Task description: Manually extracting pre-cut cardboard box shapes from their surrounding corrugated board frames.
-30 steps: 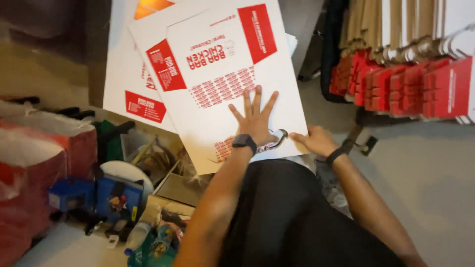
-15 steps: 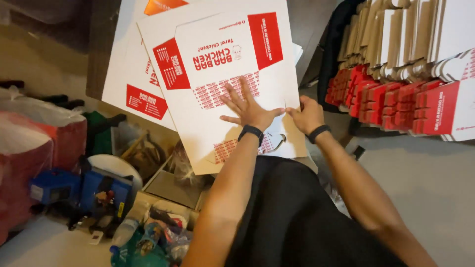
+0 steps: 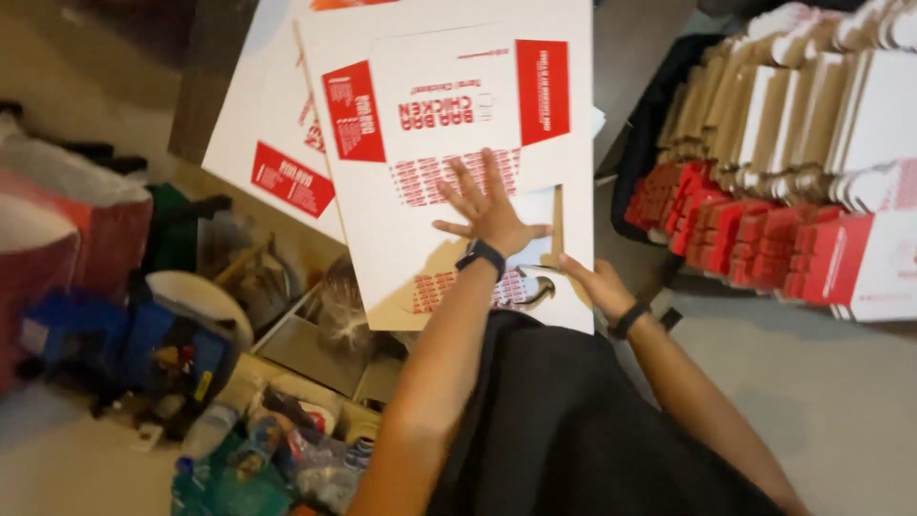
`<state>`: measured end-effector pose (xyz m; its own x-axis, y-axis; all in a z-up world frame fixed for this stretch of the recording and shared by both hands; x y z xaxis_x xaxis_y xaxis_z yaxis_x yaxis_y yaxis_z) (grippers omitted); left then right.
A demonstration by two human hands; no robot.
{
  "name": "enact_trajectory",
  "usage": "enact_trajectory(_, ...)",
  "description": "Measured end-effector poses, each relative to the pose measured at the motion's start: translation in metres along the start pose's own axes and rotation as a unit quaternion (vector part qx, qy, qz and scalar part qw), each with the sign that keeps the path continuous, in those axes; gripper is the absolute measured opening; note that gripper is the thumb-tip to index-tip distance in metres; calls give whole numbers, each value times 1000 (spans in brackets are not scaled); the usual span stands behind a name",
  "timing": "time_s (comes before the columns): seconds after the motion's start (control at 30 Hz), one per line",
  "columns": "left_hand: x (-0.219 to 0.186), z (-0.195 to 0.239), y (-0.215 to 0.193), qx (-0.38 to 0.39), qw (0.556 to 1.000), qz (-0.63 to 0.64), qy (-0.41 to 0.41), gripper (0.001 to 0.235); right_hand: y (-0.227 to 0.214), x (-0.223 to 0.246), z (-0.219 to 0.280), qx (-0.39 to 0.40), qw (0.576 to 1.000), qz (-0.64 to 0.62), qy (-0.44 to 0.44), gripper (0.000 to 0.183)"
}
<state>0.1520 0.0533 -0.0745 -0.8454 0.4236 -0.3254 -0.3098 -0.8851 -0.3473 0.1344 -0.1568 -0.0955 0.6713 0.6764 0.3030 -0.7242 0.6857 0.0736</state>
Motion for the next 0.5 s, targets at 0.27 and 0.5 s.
enact_trajectory(0.27, 238, 11, 3, -383, 917, 101, -59, 82, -32, -70, -58, -200, 968, 112, -104, 58)
enact_trajectory(0.5, 249, 54, -64, -180, 962, 187, -83, 53, 42, 36, -9, -266, 859, 128, -419, 24)
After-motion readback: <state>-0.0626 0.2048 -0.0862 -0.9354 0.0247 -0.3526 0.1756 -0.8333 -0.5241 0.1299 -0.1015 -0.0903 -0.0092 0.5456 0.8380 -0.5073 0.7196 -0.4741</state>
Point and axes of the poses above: each hand's wrist, its own z-axis away from the middle knuckle, its own y-axis out of the palm, x = y × z, the point moved 1 cm from there along -z, towards the middle knuckle, and after that the axes turned 15 degrees about x, right-handed, at the moved point
